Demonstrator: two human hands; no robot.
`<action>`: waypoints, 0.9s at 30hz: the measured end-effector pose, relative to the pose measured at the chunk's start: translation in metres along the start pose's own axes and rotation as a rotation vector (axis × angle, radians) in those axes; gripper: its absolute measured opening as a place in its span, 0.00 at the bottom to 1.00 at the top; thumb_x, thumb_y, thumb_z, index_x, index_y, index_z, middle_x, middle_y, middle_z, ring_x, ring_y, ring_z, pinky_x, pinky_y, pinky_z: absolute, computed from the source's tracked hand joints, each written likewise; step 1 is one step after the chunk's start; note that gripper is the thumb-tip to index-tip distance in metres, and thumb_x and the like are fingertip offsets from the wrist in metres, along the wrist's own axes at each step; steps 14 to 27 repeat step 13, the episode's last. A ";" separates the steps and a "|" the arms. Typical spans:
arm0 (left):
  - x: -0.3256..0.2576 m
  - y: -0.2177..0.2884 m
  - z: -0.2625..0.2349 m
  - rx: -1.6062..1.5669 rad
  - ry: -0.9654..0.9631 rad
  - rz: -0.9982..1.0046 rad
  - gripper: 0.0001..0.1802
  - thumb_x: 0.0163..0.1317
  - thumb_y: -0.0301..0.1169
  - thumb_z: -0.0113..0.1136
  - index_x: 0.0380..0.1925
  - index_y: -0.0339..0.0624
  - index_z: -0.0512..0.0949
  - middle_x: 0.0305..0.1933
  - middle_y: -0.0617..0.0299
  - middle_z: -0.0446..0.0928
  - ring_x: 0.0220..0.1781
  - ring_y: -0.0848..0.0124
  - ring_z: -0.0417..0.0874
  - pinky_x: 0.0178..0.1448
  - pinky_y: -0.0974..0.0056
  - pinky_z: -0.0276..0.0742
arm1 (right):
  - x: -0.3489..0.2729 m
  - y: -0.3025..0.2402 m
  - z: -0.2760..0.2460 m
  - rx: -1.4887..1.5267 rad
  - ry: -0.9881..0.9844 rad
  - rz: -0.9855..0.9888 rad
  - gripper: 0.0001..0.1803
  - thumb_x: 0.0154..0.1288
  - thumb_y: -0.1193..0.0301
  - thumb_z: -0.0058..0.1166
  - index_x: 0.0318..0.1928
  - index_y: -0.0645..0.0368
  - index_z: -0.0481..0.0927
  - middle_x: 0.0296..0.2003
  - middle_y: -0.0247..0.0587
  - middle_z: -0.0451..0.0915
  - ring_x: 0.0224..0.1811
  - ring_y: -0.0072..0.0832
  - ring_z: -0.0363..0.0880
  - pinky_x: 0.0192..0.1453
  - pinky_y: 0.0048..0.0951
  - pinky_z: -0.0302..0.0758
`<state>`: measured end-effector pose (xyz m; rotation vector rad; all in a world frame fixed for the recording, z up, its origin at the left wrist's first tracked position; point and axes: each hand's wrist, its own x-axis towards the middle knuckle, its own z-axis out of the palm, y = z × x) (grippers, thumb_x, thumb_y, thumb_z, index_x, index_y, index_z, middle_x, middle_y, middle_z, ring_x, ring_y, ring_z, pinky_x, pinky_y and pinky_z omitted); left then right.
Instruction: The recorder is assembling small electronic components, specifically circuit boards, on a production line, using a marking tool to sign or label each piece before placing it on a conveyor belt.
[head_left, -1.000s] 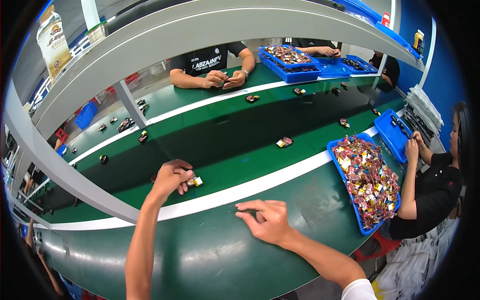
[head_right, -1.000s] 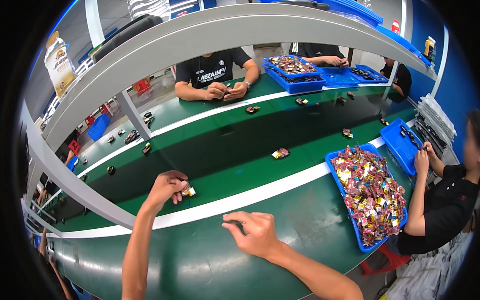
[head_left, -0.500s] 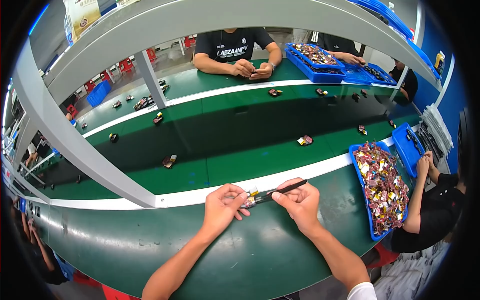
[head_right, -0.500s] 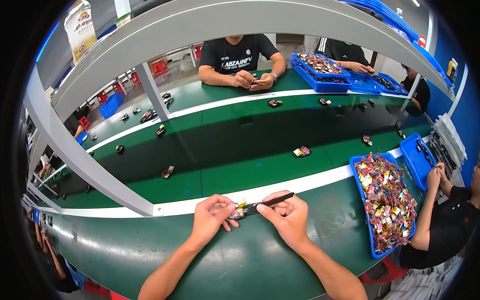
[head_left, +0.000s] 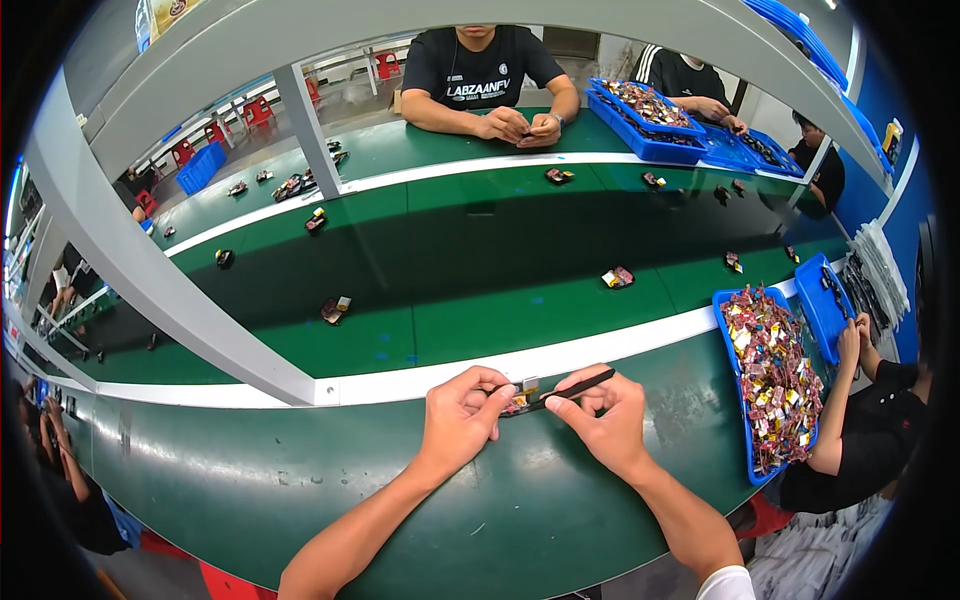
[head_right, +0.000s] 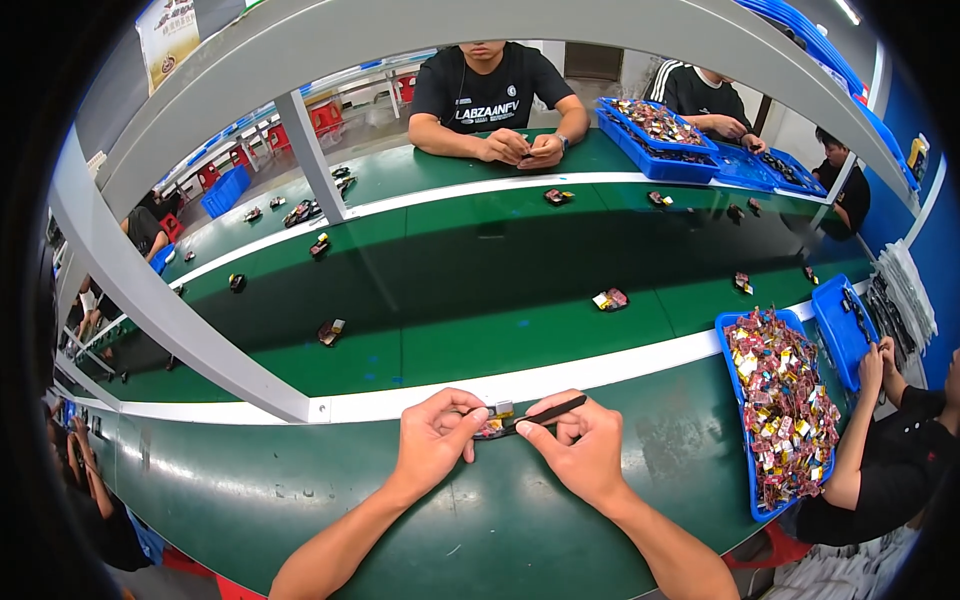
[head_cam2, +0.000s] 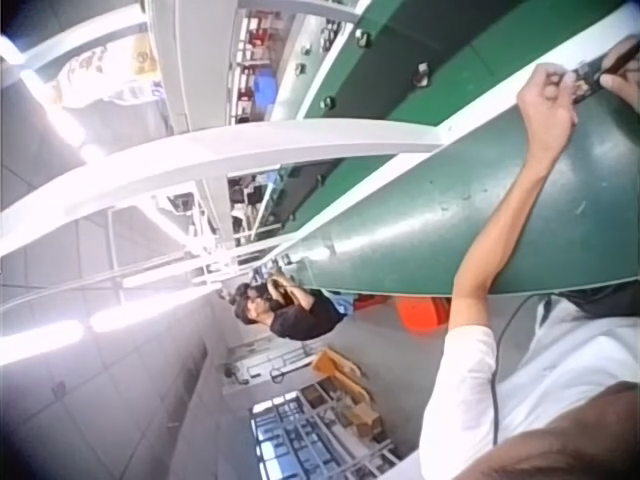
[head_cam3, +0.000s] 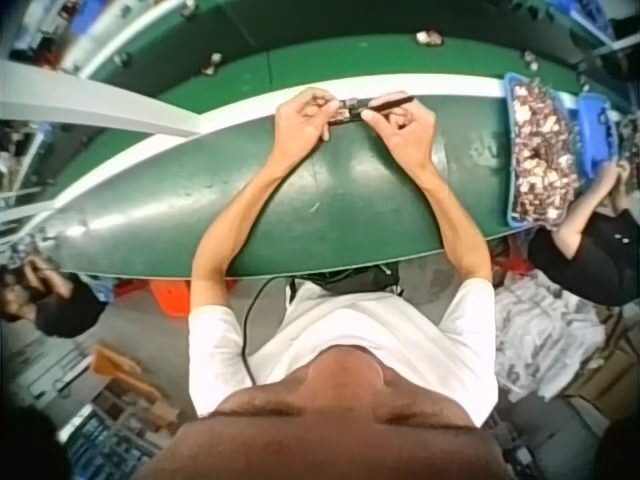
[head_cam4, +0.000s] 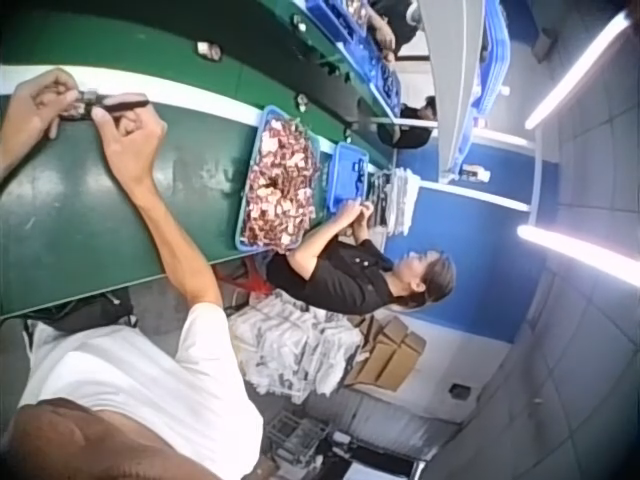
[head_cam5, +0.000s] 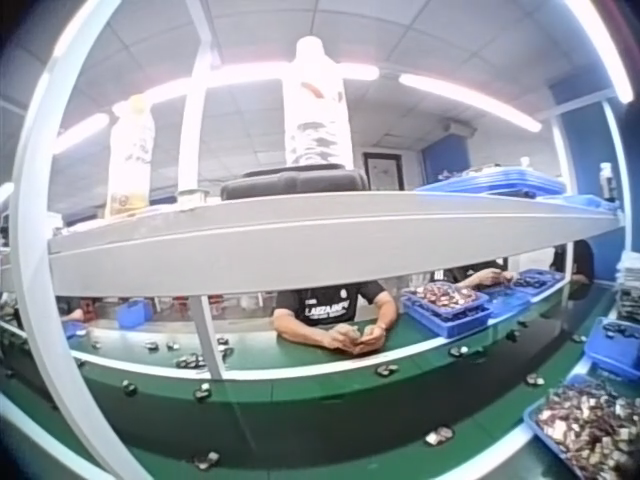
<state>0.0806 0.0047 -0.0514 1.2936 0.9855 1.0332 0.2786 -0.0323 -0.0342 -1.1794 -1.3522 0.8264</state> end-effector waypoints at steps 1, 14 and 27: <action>0.000 0.000 0.000 -0.001 0.000 0.000 0.07 0.68 0.23 0.63 0.41 0.30 0.79 0.27 0.60 0.81 0.20 0.79 0.77 0.24 0.73 0.70 | 0.000 0.001 0.000 -0.001 0.000 0.000 0.09 0.59 0.82 0.68 0.38 0.66 0.81 0.26 0.31 0.83 0.17 0.04 0.61 0.20 0.13 0.55; -0.001 -0.002 0.000 0.028 -0.046 0.067 0.09 0.68 0.22 0.62 0.46 0.28 0.79 0.33 0.57 0.84 0.22 0.78 0.79 0.26 0.74 0.72 | 0.000 0.005 -0.001 0.173 -0.012 0.135 0.08 0.60 0.83 0.67 0.38 0.66 0.81 0.28 0.33 0.84 0.21 0.04 0.64 0.21 0.12 0.57; -0.001 -0.002 0.000 0.028 -0.046 0.067 0.09 0.68 0.22 0.62 0.46 0.28 0.79 0.33 0.57 0.84 0.22 0.78 0.79 0.26 0.74 0.72 | 0.000 0.005 -0.001 0.173 -0.012 0.135 0.08 0.60 0.83 0.67 0.38 0.66 0.81 0.28 0.33 0.84 0.21 0.04 0.64 0.21 0.12 0.57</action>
